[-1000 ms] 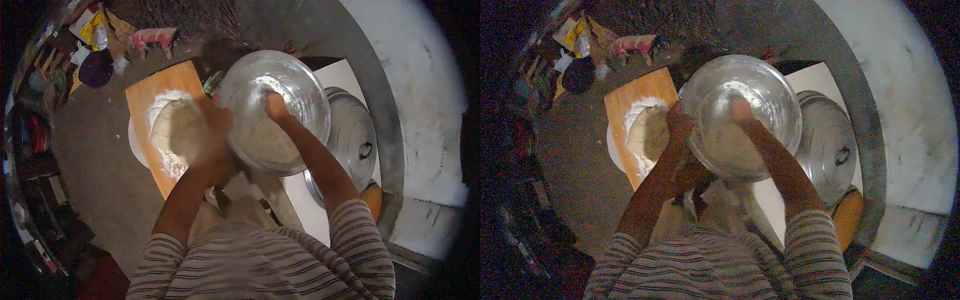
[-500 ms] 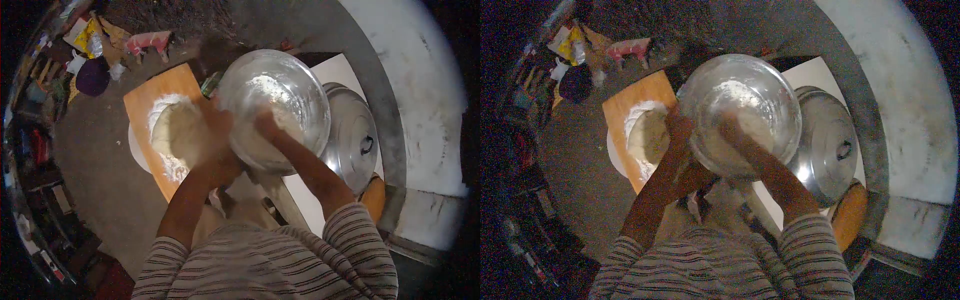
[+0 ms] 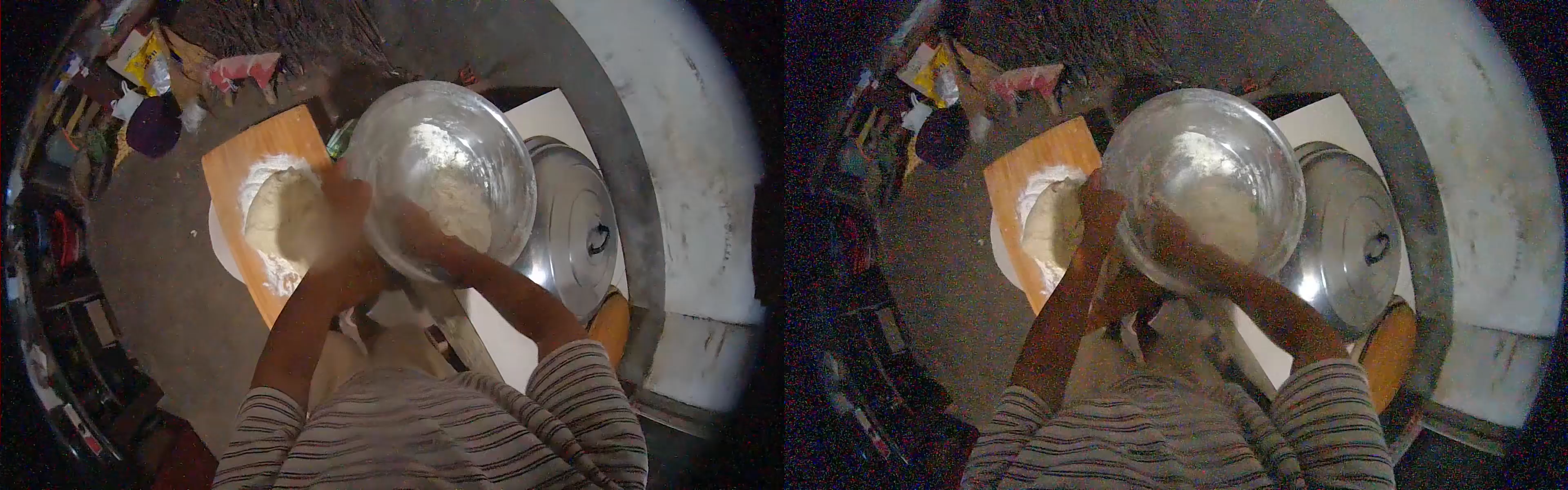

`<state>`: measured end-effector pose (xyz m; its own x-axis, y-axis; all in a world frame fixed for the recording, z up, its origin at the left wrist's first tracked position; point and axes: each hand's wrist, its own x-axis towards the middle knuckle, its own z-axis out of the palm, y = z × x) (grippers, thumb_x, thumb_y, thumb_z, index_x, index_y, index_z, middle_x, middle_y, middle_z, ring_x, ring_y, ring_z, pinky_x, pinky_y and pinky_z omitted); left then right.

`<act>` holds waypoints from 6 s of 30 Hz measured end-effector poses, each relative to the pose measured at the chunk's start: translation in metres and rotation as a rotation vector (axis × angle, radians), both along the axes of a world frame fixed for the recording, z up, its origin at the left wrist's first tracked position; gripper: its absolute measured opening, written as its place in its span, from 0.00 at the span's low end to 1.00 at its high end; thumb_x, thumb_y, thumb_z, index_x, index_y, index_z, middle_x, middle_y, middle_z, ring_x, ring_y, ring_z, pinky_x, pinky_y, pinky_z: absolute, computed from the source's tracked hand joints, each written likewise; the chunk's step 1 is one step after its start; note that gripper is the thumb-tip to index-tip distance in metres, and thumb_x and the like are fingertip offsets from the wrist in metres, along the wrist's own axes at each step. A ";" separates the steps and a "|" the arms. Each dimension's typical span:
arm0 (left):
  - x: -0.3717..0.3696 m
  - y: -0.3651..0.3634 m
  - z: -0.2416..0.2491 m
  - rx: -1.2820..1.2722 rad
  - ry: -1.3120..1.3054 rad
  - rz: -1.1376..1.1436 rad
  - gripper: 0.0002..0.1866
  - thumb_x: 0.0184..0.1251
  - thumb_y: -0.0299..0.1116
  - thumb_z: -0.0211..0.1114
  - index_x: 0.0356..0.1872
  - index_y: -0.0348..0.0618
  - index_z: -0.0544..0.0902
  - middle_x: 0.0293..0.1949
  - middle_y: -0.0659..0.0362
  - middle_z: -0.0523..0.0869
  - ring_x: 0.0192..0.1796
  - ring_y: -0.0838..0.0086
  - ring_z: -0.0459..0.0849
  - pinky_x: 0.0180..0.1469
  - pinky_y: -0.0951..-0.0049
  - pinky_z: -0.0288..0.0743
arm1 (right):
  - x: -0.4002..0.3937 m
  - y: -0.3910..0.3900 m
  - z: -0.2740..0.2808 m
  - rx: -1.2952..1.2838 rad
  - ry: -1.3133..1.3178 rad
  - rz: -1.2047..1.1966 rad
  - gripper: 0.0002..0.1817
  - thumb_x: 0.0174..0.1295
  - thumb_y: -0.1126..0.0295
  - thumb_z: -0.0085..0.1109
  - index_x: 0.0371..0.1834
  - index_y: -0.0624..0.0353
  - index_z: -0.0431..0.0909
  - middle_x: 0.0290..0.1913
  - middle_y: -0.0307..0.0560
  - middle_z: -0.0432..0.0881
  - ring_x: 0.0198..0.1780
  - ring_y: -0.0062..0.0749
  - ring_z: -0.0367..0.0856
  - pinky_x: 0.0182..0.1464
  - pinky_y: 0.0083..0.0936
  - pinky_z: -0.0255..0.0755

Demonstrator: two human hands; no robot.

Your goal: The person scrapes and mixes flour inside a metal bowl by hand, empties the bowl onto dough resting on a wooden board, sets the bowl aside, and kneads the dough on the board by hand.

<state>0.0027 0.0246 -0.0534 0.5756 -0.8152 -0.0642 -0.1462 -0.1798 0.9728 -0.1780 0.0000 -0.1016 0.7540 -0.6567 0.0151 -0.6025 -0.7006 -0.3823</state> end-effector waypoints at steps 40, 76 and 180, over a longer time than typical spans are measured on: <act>-0.001 0.009 0.049 -0.069 0.330 -0.032 0.20 0.45 0.17 0.41 0.40 0.38 0.75 0.20 0.61 0.75 0.17 0.79 0.71 0.19 0.80 0.65 | 0.085 -0.003 -0.014 0.343 -1.239 -0.198 0.11 0.48 0.75 0.49 0.36 0.65 0.72 0.34 0.58 0.73 0.38 0.43 0.72 0.40 0.36 0.64; -0.027 0.044 0.006 -0.183 -0.162 0.057 0.24 0.46 0.20 0.47 0.50 0.37 0.64 0.42 0.58 0.74 0.43 0.74 0.72 0.42 0.78 0.67 | 0.042 -0.106 -0.045 -0.462 0.186 0.039 0.10 0.46 0.71 0.46 0.27 0.67 0.72 0.30 0.58 0.72 0.37 0.45 0.69 0.44 0.39 0.60; -0.026 0.051 0.033 -0.374 0.054 0.071 0.29 0.38 0.22 0.46 0.50 0.28 0.65 0.32 0.50 0.79 0.34 0.72 0.76 0.39 0.74 0.71 | -0.036 -0.025 -0.011 -0.101 0.071 0.238 0.20 0.54 0.71 0.39 0.52 0.64 0.62 0.51 0.58 0.67 0.54 0.41 0.64 0.57 0.34 0.54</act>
<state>-0.0236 0.0753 -0.0203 0.6354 -0.7463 0.1981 -0.0927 0.1810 0.9791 -0.2139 -0.0248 -0.1125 0.8888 -0.4582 0.0130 -0.4387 -0.8585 -0.2655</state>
